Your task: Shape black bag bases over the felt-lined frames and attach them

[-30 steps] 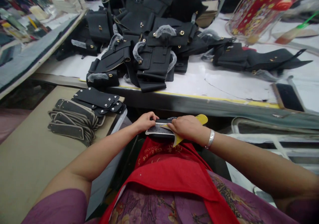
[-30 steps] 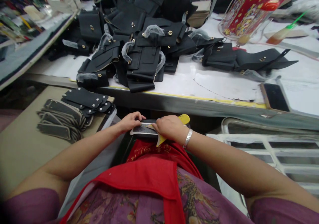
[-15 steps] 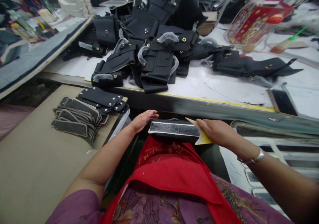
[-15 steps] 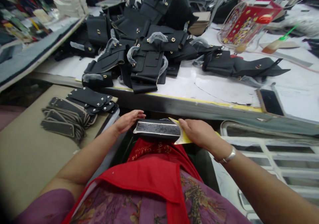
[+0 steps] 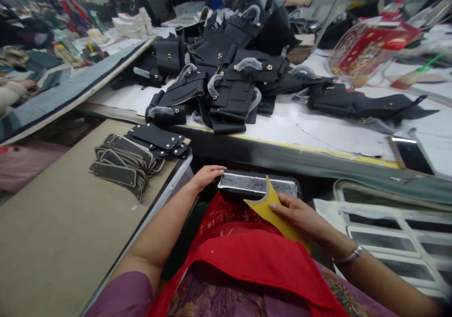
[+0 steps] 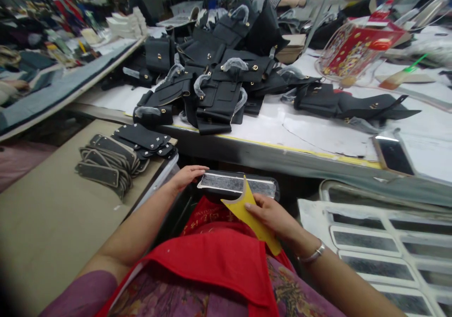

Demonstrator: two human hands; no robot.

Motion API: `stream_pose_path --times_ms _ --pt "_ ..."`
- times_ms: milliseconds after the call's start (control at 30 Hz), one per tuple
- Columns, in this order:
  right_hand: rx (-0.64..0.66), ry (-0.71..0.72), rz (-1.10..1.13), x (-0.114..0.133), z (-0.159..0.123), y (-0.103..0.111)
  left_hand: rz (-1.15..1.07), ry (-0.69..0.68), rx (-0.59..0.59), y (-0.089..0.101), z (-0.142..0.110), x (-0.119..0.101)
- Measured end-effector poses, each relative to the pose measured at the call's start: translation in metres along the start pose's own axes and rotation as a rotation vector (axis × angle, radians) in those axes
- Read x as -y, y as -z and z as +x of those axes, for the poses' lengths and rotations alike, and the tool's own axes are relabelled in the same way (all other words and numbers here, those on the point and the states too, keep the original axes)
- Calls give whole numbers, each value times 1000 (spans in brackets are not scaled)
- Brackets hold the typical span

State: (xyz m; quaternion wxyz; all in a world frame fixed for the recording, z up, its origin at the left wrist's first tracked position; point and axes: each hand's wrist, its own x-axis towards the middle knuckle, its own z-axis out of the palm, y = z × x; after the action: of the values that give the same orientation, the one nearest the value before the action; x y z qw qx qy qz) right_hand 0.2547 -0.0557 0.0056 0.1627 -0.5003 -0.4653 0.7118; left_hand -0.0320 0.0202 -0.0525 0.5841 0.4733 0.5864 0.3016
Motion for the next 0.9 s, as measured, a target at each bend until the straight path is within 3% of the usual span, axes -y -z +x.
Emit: stream_pose_path --times_ms 100,300,433,533,700,900 --pt "12 4 25 -11 15 -17 -10 -2 27 2 4 4" --pt "-100 -15 -81 -23 38 -46 17 45 40 7 -7 5" --pt "-111 -36 37 -22 46 -59 -320 180 258 9 -26 12" --pt "-100 -53 125 -20 52 -66 -532 185 395 6 -30 15" --pt "-110 -20 176 -17 66 -76 -785 85 335 -8 -18 16" --pt "-168 41 92 -25 83 -85 -855 58 204 -19 -3 23"
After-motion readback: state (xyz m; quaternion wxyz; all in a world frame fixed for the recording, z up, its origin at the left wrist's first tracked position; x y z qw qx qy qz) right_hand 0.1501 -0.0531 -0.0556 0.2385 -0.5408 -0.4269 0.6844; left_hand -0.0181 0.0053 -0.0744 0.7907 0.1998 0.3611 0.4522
